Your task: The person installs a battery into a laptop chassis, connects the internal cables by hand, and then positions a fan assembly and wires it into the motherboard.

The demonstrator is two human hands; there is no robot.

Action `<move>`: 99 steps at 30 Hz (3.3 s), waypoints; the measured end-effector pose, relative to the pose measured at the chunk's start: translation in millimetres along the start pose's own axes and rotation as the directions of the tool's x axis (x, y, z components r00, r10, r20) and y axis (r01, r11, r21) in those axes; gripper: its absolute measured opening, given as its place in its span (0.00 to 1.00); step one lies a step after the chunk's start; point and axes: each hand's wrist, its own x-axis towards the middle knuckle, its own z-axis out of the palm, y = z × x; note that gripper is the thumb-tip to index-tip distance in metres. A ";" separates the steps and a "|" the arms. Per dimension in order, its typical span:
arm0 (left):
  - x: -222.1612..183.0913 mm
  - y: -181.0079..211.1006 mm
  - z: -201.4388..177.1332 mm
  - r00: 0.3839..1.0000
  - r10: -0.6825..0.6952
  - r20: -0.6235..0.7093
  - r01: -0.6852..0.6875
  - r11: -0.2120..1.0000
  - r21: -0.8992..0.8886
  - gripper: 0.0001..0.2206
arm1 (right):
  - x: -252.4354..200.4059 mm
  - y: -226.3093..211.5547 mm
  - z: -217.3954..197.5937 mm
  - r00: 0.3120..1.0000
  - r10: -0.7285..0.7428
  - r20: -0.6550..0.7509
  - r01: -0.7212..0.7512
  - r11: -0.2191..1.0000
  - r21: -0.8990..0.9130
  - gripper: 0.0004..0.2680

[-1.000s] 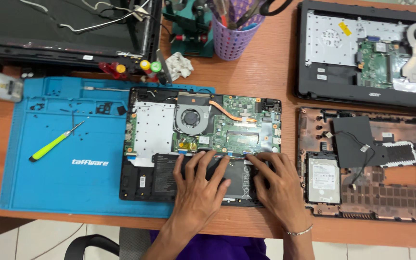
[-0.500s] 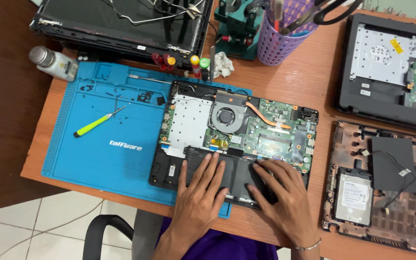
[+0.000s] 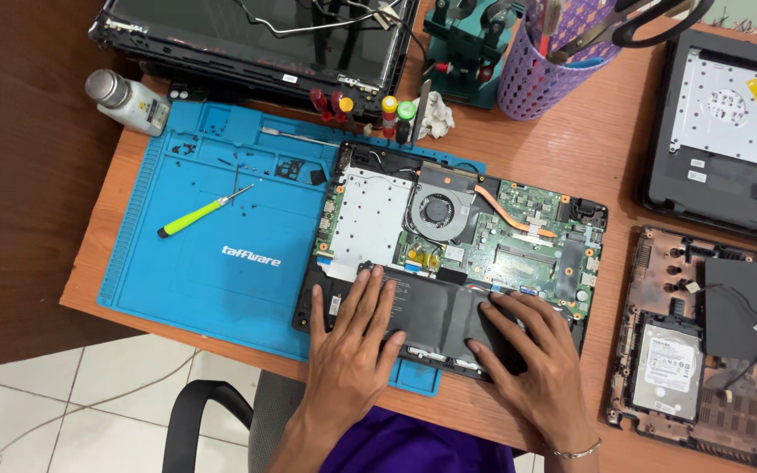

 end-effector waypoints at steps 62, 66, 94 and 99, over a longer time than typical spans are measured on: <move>-3.3 -23.9 -3.4 0.894 -0.376 -0.242 0.291 0.901 -0.322 0.26 | -52.1 20.7 -0.8 0.737 0.658 -0.151 -0.432 0.632 0.644 0.24; -2.3 -22.6 -1.1 0.888 -0.386 -0.250 0.304 0.900 -0.312 0.27 | -48.7 20.2 -4.3 0.714 0.687 -0.134 -0.463 0.607 0.646 0.24; 48.9 37.6 36.5 0.983 -0.086 -0.163 0.013 0.915 -0.404 0.04 | -83.5 43.2 -40.7 0.538 0.799 -0.269 -0.540 0.572 0.618 0.04; 80.8 90.4 40.1 0.995 0.096 -0.025 -0.097 0.881 -0.463 0.04 | -84.4 58.6 -67.4 0.463 0.787 -0.408 -0.626 0.616 0.478 0.06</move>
